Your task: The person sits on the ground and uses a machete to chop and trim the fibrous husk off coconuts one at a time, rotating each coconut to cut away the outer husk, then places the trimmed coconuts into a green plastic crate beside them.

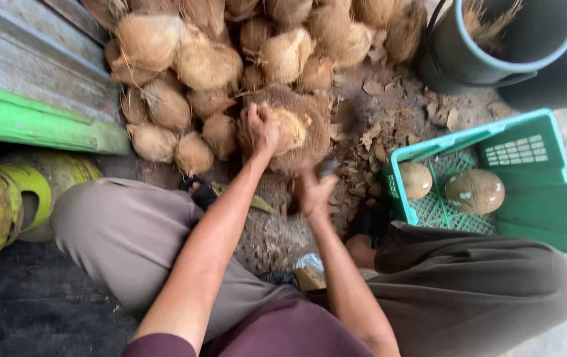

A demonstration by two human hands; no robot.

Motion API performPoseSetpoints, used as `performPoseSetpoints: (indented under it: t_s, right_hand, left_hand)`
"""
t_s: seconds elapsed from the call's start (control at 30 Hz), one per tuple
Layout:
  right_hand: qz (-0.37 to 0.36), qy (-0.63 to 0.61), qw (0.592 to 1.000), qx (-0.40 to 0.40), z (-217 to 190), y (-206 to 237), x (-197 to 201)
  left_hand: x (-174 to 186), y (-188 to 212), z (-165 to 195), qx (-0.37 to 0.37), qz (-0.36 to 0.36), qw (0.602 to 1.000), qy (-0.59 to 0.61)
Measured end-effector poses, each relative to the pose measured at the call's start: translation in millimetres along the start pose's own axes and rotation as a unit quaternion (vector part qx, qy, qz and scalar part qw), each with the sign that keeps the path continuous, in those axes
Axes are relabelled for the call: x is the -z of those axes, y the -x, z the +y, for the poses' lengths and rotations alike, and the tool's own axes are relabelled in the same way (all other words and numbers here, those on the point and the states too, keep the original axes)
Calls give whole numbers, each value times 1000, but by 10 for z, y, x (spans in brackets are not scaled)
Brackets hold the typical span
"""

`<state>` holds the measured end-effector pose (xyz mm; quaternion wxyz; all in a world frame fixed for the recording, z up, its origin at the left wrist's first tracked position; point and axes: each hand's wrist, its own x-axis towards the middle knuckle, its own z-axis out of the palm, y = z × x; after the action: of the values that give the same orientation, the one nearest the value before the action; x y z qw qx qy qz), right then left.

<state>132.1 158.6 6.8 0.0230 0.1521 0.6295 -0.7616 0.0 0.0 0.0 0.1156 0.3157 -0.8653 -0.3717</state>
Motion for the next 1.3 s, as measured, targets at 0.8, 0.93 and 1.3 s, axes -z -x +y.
performPoseSetpoints:
  t_s: [0.8,0.93,1.3]
  right_hand:
    - [-162,286,940,-94,14,43,50]
    - [-158,228,955,-106,-73,163,61]
    - [-109,15,993,30,-985,-46,0]
  left_hand:
    - [266,38,-222,110,-88,973,183]
    - [281,26,-296,-15,-88,981,170]
    - [173,-5,-289,-48,-38,997,51]
